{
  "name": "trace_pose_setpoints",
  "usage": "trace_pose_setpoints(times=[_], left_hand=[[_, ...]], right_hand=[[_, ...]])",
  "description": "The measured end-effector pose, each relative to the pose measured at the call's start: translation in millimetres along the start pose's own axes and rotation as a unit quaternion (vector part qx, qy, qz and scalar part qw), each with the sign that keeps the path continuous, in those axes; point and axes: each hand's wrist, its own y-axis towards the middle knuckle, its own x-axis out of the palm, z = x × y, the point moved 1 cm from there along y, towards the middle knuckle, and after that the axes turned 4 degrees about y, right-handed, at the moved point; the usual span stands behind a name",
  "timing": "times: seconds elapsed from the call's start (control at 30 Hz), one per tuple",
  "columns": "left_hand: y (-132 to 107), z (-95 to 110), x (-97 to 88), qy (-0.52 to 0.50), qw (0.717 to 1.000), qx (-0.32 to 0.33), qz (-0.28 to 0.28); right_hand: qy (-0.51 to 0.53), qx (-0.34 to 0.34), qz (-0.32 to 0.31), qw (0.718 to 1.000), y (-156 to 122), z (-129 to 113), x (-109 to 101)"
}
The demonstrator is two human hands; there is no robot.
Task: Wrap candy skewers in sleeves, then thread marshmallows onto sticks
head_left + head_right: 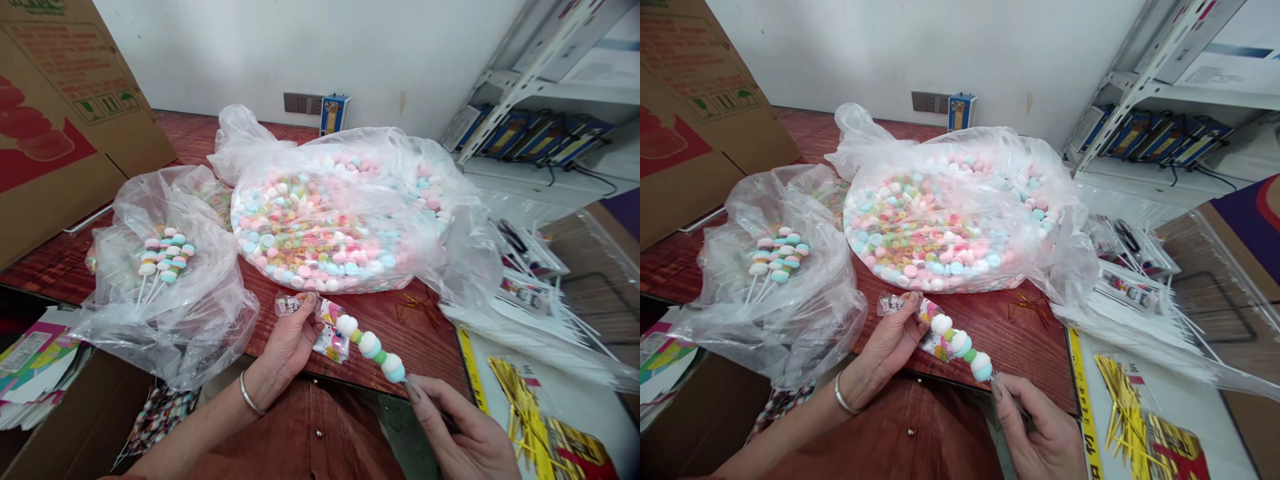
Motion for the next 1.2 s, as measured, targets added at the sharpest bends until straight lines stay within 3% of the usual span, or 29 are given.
trace_pose_setpoints(times=[0.17, 0.43, 0.53, 0.67, 0.83, 0.97, 1.07, 1.2], left_hand=[[1, 0, 1.0, -0.024, 1.0, 0.009, -0.007], [-1, -1, -0.6, -0.042, 0.998, -0.035, -0.039], [-1, -1, 2.3, -0.039, 0.999, -0.025, -0.028], [-4, -1, 8.0, -0.001, 1.0, 0.01, -0.008], [-10, 3, 13.2, 0.044, 0.998, 0.047, -0.017], [-12, 5, 14.6, 0.032, 0.999, 0.019, -0.013], [-12, 5, 14.1, 0.024, 1.0, -0.004, -0.008], [-13, 2, 14.1, 0.037, 0.999, 0.008, -0.029]], right_hand=[[0.001, -0.01, -0.007, 1.0, 2, 0, 0], [0.147, 0.153, -0.089, 0.973, 2, 12, 1], [0.12, 0.121, -0.084, 0.982, 3, 9, 1], [0.039, 0.048, -0.028, 0.998, 4, 1, -2], [-0.024, -0.033, 0.035, 0.999, 5, -2, -1], [-0.028, -0.074, 0.055, 0.995, 6, -5, 3], [-0.01, -0.059, 0.042, 0.997, 6, -8, 5], [0.044, 0.037, -0.002, 0.998, 5, -13, 7]])
